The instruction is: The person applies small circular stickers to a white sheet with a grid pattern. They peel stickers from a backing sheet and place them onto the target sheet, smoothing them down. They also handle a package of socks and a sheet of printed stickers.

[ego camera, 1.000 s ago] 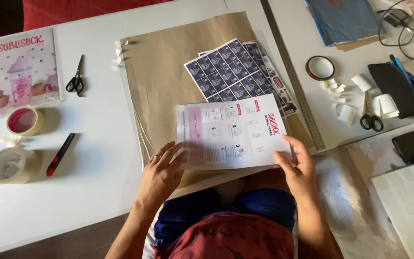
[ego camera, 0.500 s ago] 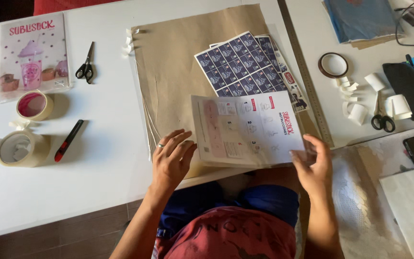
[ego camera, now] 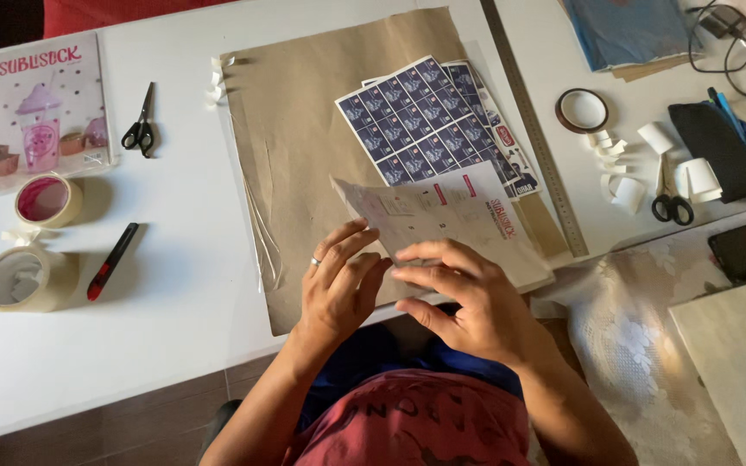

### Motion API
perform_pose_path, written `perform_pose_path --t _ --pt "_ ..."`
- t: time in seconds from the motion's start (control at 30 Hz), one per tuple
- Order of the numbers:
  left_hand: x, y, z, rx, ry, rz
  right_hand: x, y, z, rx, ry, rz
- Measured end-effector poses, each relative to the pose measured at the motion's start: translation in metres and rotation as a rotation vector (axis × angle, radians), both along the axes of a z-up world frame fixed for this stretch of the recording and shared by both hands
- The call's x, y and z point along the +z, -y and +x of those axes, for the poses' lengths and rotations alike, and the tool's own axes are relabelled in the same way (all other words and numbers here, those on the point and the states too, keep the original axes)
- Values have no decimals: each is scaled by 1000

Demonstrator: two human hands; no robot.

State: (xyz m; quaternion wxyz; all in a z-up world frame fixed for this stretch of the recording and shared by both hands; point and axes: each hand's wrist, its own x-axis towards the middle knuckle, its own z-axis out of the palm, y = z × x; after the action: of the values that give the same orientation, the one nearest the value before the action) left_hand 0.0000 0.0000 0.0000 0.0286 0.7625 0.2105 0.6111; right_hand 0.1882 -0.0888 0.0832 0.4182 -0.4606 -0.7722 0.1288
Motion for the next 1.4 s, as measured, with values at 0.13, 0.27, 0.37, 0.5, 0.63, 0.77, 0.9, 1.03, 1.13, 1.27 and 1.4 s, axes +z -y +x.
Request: perform_pose_path --t 0.13,0.27,0.37,0.5,0.63,0.77,0.9,1.03,1.13,1.27,1.4 --pt "4 -5 3 1 10 36 3 -5 9 77 -138 -53" --pt "10 -12 12 -47 74 57 -2 -12 16 140 -294 -47" --pt "24 -20 25 -78 151 83 5 -16 16 175 -373 -21" --pt "60 -24 46 -154 266 125 20 -18 25 188 -357 132" --pt "100 -28 55 -413 316 87 72 -8 36 90 -174 246" --pt "128 -33 52 -762 194 -144 132 11 46 48 366 365" --pt "148 -34 56 -969 162 -310 167 26 56 94 605 328" --pt "153 -31 60 -907 142 -270 187 34 64 189 663 213" --pt "157 -19 50 -939 137 -267 185 49 71 272 635 151" --pt "141 10 26 -831 -24 -247 171 69 71 243 549 173" --pt "108 47 7 -814 -141 -407 162 78 65 192 474 98"
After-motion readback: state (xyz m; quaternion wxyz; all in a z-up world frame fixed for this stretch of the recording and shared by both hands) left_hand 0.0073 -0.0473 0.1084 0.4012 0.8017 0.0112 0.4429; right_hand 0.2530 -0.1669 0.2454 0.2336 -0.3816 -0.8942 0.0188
